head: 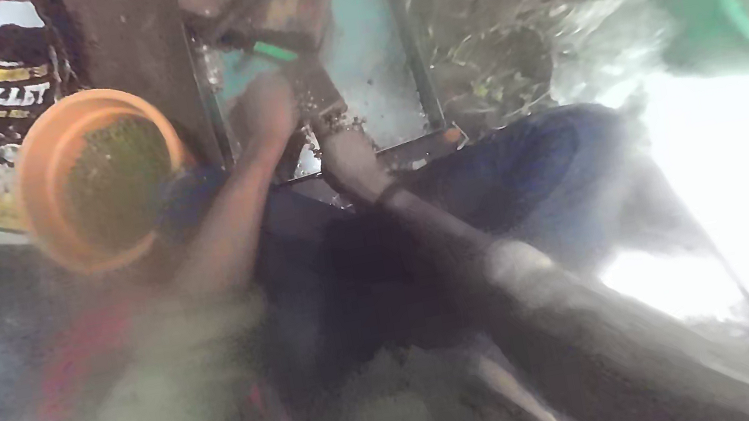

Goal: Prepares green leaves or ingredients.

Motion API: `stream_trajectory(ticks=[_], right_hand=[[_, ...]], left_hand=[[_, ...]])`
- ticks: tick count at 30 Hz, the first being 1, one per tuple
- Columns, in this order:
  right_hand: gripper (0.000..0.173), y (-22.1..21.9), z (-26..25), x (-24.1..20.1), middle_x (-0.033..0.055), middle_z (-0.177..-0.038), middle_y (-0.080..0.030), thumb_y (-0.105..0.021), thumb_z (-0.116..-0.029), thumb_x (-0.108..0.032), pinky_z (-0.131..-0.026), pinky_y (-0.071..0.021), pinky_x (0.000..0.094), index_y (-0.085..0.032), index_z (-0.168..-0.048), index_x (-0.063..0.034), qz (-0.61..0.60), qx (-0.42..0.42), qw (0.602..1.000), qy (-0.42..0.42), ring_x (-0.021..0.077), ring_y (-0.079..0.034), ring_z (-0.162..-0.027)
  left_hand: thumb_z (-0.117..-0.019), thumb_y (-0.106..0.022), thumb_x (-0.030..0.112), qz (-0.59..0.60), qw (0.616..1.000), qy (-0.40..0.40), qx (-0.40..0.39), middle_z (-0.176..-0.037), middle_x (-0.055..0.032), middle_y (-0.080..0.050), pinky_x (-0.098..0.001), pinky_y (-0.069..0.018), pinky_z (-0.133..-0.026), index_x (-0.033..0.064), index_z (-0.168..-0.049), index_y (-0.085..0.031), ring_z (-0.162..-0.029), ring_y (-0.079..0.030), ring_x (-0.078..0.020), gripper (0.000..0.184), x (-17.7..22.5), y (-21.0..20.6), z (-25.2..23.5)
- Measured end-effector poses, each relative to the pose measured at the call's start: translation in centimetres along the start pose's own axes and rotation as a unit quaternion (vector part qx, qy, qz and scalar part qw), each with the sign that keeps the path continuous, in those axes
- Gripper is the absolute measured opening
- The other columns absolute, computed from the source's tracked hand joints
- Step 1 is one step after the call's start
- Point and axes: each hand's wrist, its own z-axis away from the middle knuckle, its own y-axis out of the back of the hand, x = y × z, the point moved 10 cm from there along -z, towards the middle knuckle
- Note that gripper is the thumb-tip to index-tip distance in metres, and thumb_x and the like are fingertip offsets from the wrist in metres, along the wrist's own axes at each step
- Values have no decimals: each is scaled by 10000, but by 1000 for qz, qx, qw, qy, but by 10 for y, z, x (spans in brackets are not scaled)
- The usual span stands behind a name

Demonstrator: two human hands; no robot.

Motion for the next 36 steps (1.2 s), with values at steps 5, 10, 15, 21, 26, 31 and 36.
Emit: stream_trajectory(ticks=[5,10,15,21,26,31,36], right_hand=[[472,23,-2,-3,213,-1222,-703,-597,-996,-196,-889,-567,611,-555,-1456,-102,17,-97,993,-64,416,-691,-1130],[273,26,-61,-30,210,-1110,-725,-617,-981,-231,-798,-584,620,-706,-1162,-47,17,-30,999,12,408,-714,-1028],[298,12,-72,-32,219,-1094,-731,-602,-993,-210,-823,-583,622,-684,-1225,-41,21,-16,1000,16,419,-716,-1029],[518,-3,-19,-10,237,-1046,-722,-545,-1005,-164,-731,-582,613,-486,-1518,-133,43,-48,997,-34,448,-723,-943],[460,24,-2,-6,221,-1089,-721,-616,-975,-166,-789,-586,612,-573,-1430,-115,-4,-35,999,-38,429,-719,-992],[335,27,-51,-31,216,-1150,-720,-627,-985,-246,-830,-574,629,-677,-1256,-54,16,-42,999,-1,424,-702,-1072],[288,20,-68,-30,211,-1129,-723,-639,-967,-252,-832,-575,627,-709,-1143,-34,-3,-45,999,-18,407,-706,-1062]], left_hand=[[-956,-653,167,10,1000,10,-2,-1157,-211,-715,-647,-566,-889,44,-1051,-742,-1099,-692,-419,180,-3,-6,-1],[-977,-612,143,11,999,-9,31,-1151,-188,-717,-640,-578,-869,78,-1107,-732,-1086,-696,-407,189,-11,-9,-6],[-996,-585,149,27,999,16,21,-1149,-205,-706,-645,-578,-843,32,-1091,-711,-1078,-694,-414,196,-14,-12,-5],[-970,-646,194,21,1000,16,2,-1157,-194,-719,-631,-573,-891,63,-1070,-744,-1097,-699,-397,192,-7,-4,-5],[-961,-664,190,28,999,15,-5,-1163,-220,-709,-627,-560,-933,18,-1054,-734,-1122,-686,-407,207,-3,0,2],[-956,-646,121,2,1000,19,0,-1142,-223,-709,-646,-571,-866,26,-1069,-726,-1076,-694,-425,168,-9,-6,2],[-997,-582,111,8,999,30,7,-1175,-218,-696,-633,-574,-856,-5,-1107,-698,-1093,-686,-426,197,-11,-7,3]])
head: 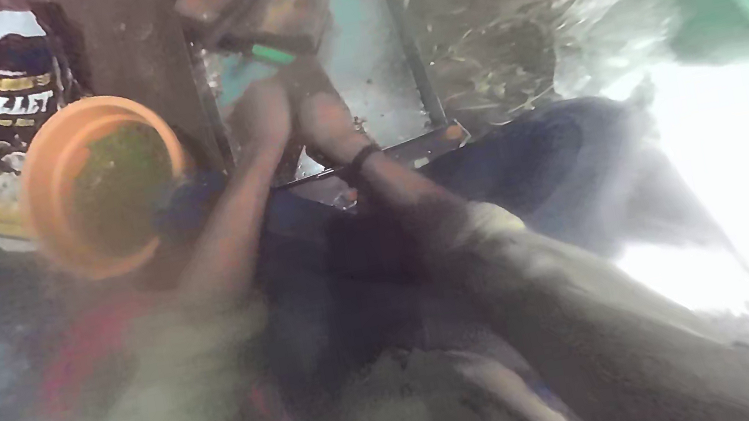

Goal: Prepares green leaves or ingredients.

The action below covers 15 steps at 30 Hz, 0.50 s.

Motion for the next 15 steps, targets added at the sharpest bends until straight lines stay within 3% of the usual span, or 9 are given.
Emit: stream_trajectory(ticks=[3,5,8,12,15], right_hand=[[266,4,8,20,205,-1108,-724,-645,-963,-265,-819,-575,621,-719,-1066,-30,-32,-8,999,-42,391,-713,-1040],[303,6,16,35,202,-1101,-723,-642,-970,-287,-821,-579,606,-696,-1135,-38,-44,-5,997,-65,386,-716,-1033],[279,9,23,53,202,-1081,-717,-645,-952,-263,-815,-575,597,-691,-1103,-32,-47,2,996,-75,383,-713,-1026],[327,15,31,62,199,-1079,-728,-610,-962,-226,-807,-577,613,-680,-1245,-78,-70,26,995,-68,390,-721,-1013],[419,18,35,61,200,-1111,-726,-613,-963,-219,-816,-579,620,-633,-1367,-108,-86,25,994,-56,398,-720,-1026]], left_hand=[[-957,-621,79,1,999,-31,-8,-1242,-203,-687,-619,-551,-955,12,-1100,-720,-1188,-656,-411,186,6,1,-3],[-956,-623,86,9,999,-40,-13,-1241,-201,-690,-625,-542,-967,37,-1102,-735,-1201,-651,-409,191,8,1,-4],[-995,-625,156,23,999,-44,-2,-1244,-178,-698,-620,-537,-974,90,-1147,-744,-1203,-657,-382,205,6,3,-6],[-1034,-608,222,61,996,-57,11,-1242,-194,-701,-602,-506,-1046,80,-1176,-745,-1219,-649,-383,243,2,8,-8],[-1049,-574,218,104,991,-69,40,-1249,-156,-722,-560,-481,-1102,101,-1197,-755,-1237,-654,-339,261,-5,13,-8]])
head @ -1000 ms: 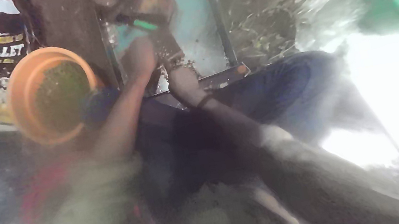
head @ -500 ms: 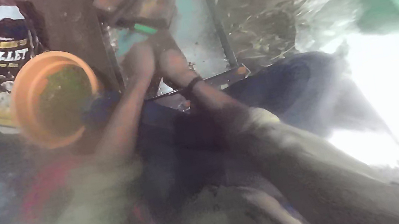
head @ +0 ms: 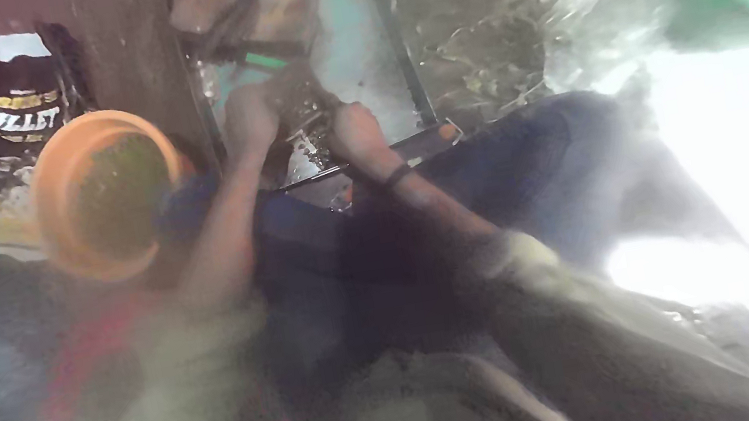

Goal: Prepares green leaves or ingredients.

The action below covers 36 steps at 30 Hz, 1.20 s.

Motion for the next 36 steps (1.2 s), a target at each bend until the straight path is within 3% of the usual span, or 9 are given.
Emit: stream_trajectory(ticks=[5,9,11,16,19,25,32,34,36], right_hand=[[498,-2,-1,-2,216,-1133,-720,-631,-956,-228,-815,-581,623,-576,-1438,-117,-2,-9,1000,2,410,-720,-1029],[261,-7,-2,-10,226,-1099,-704,-591,-991,-226,-813,-575,598,-683,-1081,2,43,-29,999,15,400,-707,-1042],[256,-11,-7,-17,216,-1096,-707,-610,-980,-243,-801,-577,591,-702,-1013,-6,72,-36,996,32,391,-706,-1046],[247,-19,-19,-46,207,-1120,-719,-601,-977,-223,-818,-573,610,-709,-1085,-28,86,-36,992,81,395,-706,-1059],[267,-26,-29,-61,188,-1120,-725,-560,-1007,-228,-814,-576,592,-703,-1134,-42,101,-14,988,117,384,-708,-1056],[239,-38,-33,-70,209,-1083,-720,-643,-963,-211,-794,-577,605,-709,-1104,-30,118,-27,987,106,410,-705,-1034],[479,-40,23,-26,256,-1047,-709,-617,-964,-136,-740,-574,630,-557,-1434,-69,96,-33,992,77,465,-710,-950],[282,-27,39,-21,255,-986,-707,-660,-943,-118,-711,-573,632,-670,-1201,-7,75,-21,994,82,461,-710,-904],[223,-25,24,-29,210,-1022,-724,-625,-956,-181,-744,-578,605,-705,-1107,-39,107,-33,991,78,415,-721,-956]], left_hand=[[-938,-661,163,2,998,50,-23,-1255,-114,-720,-592,-513,-1052,135,-1277,-710,-1208,-668,-319,344,-13,2,2],[-897,-756,262,-36,997,59,-39,-1210,-125,-735,-641,-542,-978,164,-1241,-734,-1157,-691,-354,359,-10,-4,8],[-923,-733,240,-53,996,55,-35,-1211,-151,-725,-636,-535,-988,139,-1193,-749,-1170,-677,-376,290,-8,-5,7],[-920,-680,162,-118,990,72,-34,-1163,-246,-706,-663,-539,-940,-2,-1097,-723,-1144,-671,-439,246,-3,-7,11],[-931,-653,141,-148,984,89,-45,-1124,-252,-709,-659,-567,-853,-18,-1066,-716,-1071,-694,-443,218,-2,-10,13],[-981,-588,94,-136,985,90,-51,-1155,-247,-701,-639,-564,-889,-15,-1094,-707,-1109,-683,-442,197,-2,-15,11],[-974,-637,226,-123,988,84,-51,-1174,-227,-719,-651,-545,-934,31,-1070,-746,-1142,-683,-428,243,8,-6,11],[-963,-671,234,-122,987,94,-51,-1210,-221,-701,-640,-549,-947,36,-1075,-746,-1157,-673,-418,239,5,-9,9],[-952,-666,197,-136,985,94,-57,-1217,-226,-690,-637,-560,-922,18,-1077,-731,-1147,-673,-422,228,2,-11,9]])
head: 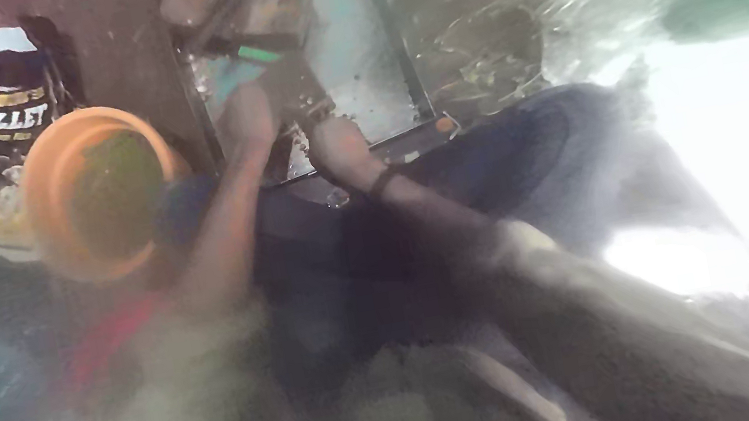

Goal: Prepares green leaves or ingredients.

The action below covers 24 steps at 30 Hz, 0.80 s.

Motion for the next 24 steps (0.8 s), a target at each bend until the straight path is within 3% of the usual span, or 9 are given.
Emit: stream_trajectory(ticks=[4,7,11,14,16,17,19,21,24], right_hand=[[243,16,-35,-19,212,-1099,-719,-636,-966,-210,-806,-578,611,-706,-1117,-32,-12,8,1000,6,405,-709,-1034],[336,11,-60,-31,218,-1176,-708,-599,-1000,-244,-820,-578,630,-660,-1266,-48,-6,19,1000,13,421,-699,-1076],[226,1,-61,-31,209,-1107,-724,-640,-965,-222,-794,-575,626,-724,-1056,-33,0,-8,1000,3,408,-707,-1045],[348,-11,-46,-23,231,-1104,-722,-632,-974,-202,-811,-574,633,-662,-1278,-36,8,-5,1000,6,435,-707,-1034],[480,-16,-20,-12,239,-1056,-725,-588,-978,-149,-757,-577,619,-544,-1451,-83,2,1,1000,-12,451,-719,-967],[517,-19,-3,-4,252,-1014,-714,-605,-969,-134,-728,-582,614,-513,-1475,-77,-15,14,1000,-12,460,-719,-920],[484,-18,22,11,267,-942,-701,-657,-946,-126,-670,-581,621,-565,-1413,-39,-58,50,997,0,472,-709,-834],[451,-13,12,10,236,-1052,-717,-614,-972,-187,-757,-588,605,-590,-1410,-83,-29,21,999,-16,432,-720,-952],[389,10,-2,-11,234,-1311,-651,-595,-1018,-175,-946,-547,612,-593,-1383,-39,-15,-81,995,-57,420,-652,-1202]], left_hand=[[-953,-650,162,3,999,-23,22,-1163,-229,-706,-672,-567,-856,37,-1082,-735,-1090,-689,-438,199,-6,-6,-4],[-955,-632,96,-3,1000,0,11,-1162,-263,-691,-657,-561,-864,-29,-1066,-702,-1097,-677,-459,181,-4,-1,3],[-984,-588,97,18,1000,-3,4,-1164,-274,-690,-658,-557,-884,-49,-1105,-694,-1106,-675,-466,216,-3,-3,2],[-976,-615,151,36,999,-19,2,-1157,-243,-709,-664,-555,-896,8,-1077,-731,-1108,-683,-449,210,-3,-7,-5],[-968,-643,164,36,999,-35,1,-1185,-241,-708,-654,-545,-941,15,-1086,-744,-1139,-677,-441,214,1,-3,-7],[-977,-643,163,36,999,-40,-1,-1211,-244,-700,-639,-534,-975,6,-1092,-742,-1169,-666,-436,219,4,0,-5],[-992,-642,190,41,999,-31,-5,-1244,-239,-687,-616,-519,-1018,-6,-1095,-739,-1207,-647,-420,241,5,4,-3],[-984,-654,210,38,999,-20,-6,-1228,-224,-699,-622,-532,-997,31,-1094,-753,-1194,-657,-414,233,1,3,-1],[-988,-641,209,31,999,-22,13,-1207,-230,-702,-643,-542,-958,39,-1114,-747,-1160,-671,-422,237,-3,3,-1]])
